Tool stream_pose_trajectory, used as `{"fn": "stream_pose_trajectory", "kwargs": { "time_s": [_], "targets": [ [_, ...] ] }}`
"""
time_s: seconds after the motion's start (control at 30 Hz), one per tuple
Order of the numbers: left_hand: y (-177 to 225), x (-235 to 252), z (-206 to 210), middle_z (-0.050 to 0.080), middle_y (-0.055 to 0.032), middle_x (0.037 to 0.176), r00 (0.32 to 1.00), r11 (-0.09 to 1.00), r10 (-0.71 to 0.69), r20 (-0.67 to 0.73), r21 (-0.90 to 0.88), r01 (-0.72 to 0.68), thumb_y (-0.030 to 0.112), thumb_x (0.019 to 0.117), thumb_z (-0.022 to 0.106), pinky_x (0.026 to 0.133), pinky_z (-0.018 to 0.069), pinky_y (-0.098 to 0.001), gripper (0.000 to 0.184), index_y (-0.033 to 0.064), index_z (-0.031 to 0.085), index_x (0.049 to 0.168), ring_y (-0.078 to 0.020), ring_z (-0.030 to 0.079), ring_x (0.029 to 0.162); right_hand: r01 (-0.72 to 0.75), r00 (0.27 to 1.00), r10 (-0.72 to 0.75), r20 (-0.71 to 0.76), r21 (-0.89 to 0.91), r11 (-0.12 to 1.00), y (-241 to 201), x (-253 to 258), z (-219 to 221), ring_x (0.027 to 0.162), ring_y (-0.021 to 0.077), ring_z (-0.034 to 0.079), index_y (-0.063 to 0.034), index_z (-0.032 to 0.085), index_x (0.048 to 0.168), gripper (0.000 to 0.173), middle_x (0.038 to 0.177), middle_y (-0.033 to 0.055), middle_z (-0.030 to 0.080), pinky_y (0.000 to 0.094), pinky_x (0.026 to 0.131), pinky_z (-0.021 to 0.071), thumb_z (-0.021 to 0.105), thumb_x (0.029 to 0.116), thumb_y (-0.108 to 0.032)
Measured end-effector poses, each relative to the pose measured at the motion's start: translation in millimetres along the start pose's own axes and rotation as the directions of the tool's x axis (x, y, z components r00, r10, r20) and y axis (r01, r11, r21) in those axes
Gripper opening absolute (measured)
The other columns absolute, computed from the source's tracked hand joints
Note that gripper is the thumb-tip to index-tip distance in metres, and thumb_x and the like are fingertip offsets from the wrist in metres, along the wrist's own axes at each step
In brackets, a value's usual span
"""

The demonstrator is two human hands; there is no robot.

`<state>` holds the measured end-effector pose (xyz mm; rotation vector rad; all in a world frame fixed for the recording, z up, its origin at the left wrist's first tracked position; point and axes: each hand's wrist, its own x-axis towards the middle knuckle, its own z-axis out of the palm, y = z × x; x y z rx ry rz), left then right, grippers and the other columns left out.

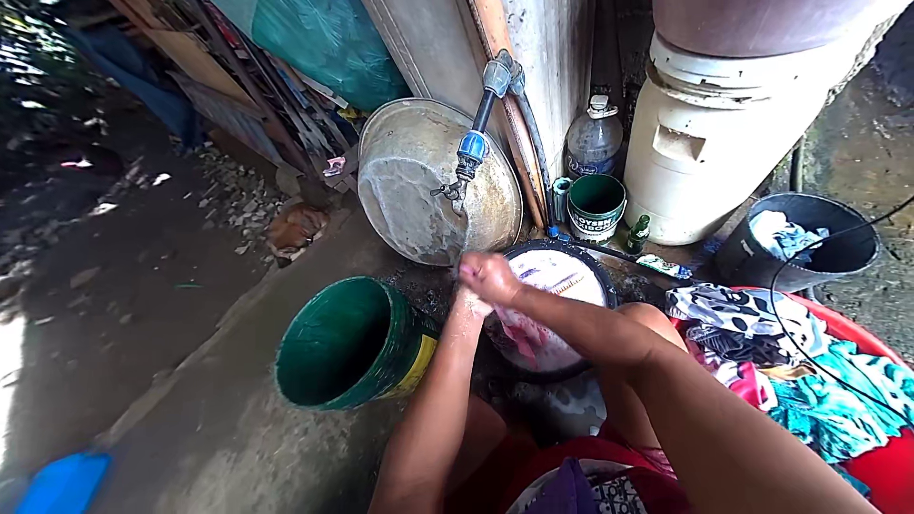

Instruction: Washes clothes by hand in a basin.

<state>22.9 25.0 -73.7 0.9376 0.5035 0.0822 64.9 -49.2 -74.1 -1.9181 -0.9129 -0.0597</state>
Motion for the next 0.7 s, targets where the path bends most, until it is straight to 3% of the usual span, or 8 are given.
{"fn": "stream_pose_trajectory", "kwargs": {
  "time_s": [0.07, 0.1, 0.2, 0.33, 0.47, 0.57, 0.63, 0.7],
  "targets": [
    [7, 1, -5, 0.057, -0.0036, 0.071, 0.994, 0.943, 0.100, 0.038, 0.317, -0.107, 0.014, 0.1074, 0.037, 0.060, 0.0528, -0.0307, 0.024, 0.0076, 0.055, 0.092, -0.0128, 0.058, 0.063, -0.186, 0.982, 0.187, -0.005, -0.115, 0.976, 38, 23, -23, 0.100, 0.0392, 0.070, -0.0006, 0.072, 0.101, 0.039, 0.111, 0.0210, 0.068, 0.0632, 0.083, 0.0551, 0.056, 0.1049, -0.036],
    [13, 0, -11, 0.060, -0.0071, 0.078, 0.986, 0.859, 0.156, 0.053, 0.486, -0.162, 0.001, 0.0984, 0.051, 0.064, 0.0538, -0.0314, 0.007, 0.0032, 0.056, 0.097, -0.0142, 0.059, 0.068, -0.265, 0.960, 0.274, 0.050, -0.143, 0.954, 52, 33, -34, 0.106, 0.0395, 0.067, -0.0012, 0.073, 0.099, 0.049, 0.113, 0.0207, 0.068, 0.0648, 0.087, 0.0524, 0.053, 0.1055, -0.046],
    [22, 5, -27, 0.060, -0.0166, 0.133, 0.972, 0.620, 0.092, 0.215, 0.751, -0.225, 0.003, 0.0902, 0.067, 0.093, 0.0528, -0.0369, 0.055, -0.0013, 0.046, 0.141, -0.0198, 0.062, 0.110, -0.267, 0.915, 0.276, 0.296, -0.071, 0.961, 56, 43, -49, 0.093, 0.0388, 0.067, 0.0010, 0.070, 0.089, 0.066, 0.090, 0.0216, 0.069, 0.0653, 0.083, 0.0487, 0.043, 0.1065, -0.057],
    [16, 7, -24, 0.067, -0.0082, 0.090, 0.951, 0.753, 0.288, 0.117, 0.585, -0.300, 0.014, 0.1070, 0.050, 0.081, 0.0555, -0.0328, 0.024, -0.0034, 0.066, 0.111, -0.0122, 0.064, 0.083, -0.175, 0.902, 0.112, 0.416, 0.117, 0.978, 62, 38, -49, 0.068, 0.0237, 0.055, -0.0019, 0.058, 0.075, 0.057, 0.069, 0.0086, 0.054, 0.0515, 0.068, 0.0450, 0.059, 0.1014, -0.052],
    [22, 7, -20, 0.066, -0.0166, 0.116, 0.956, 0.948, 0.259, -0.139, 0.224, -0.225, 0.038, 0.1103, 0.040, 0.093, 0.0554, -0.0437, 0.045, 0.0010, 0.055, 0.132, -0.0236, 0.066, 0.105, -0.262, 0.810, 0.263, 0.524, -0.078, 0.962, 108, 34, -54, 0.085, 0.0320, 0.066, -0.0006, 0.074, 0.089, 0.038, 0.084, 0.0168, 0.070, 0.0665, 0.086, 0.0456, 0.077, 0.0918, -0.038],
    [23, 10, -22, 0.064, -0.0149, 0.127, 0.972, 0.988, 0.140, -0.190, 0.084, -0.126, 0.050, 0.1082, 0.037, 0.096, 0.0536, -0.0489, 0.054, 0.0068, 0.051, 0.138, -0.0257, 0.063, 0.114, -0.393, 0.897, 0.271, 0.349, 0.353, 0.849, 94, 32, -62, 0.075, 0.0140, 0.061, -0.0009, 0.067, 0.089, 0.021, 0.079, 0.0064, 0.064, 0.0391, 0.075, 0.0524, 0.067, 0.0993, -0.019],
    [16, 12, -23, 0.066, -0.0115, 0.122, 0.994, 0.998, 0.036, -0.107, 0.058, -0.030, 0.053, 0.1078, 0.033, 0.092, 0.0554, -0.0473, 0.055, 0.0115, 0.052, 0.138, -0.0236, 0.065, 0.110, -0.324, 0.946, 0.237, 0.221, 0.626, 0.710, 48, 26, -44, 0.075, 0.0095, 0.060, -0.0028, 0.061, 0.099, 0.018, 0.085, 0.0038, 0.065, 0.0326, 0.073, 0.0527, 0.053, 0.1069, -0.017],
    [0, 11, -21, 0.066, -0.0081, 0.094, 0.995, 0.998, -0.041, -0.090, 0.035, 0.044, 0.043, 0.1105, 0.029, 0.073, 0.0572, -0.0412, 0.041, 0.0124, 0.055, 0.119, -0.0200, 0.066, 0.085, -0.178, 0.982, 0.129, 0.139, 0.443, 0.879, -2, 11, -6, 0.080, 0.0183, 0.067, 0.0033, 0.065, 0.107, 0.028, 0.089, 0.0115, 0.071, 0.0408, 0.079, 0.0568, 0.054, 0.1069, -0.022]
  ]
}}
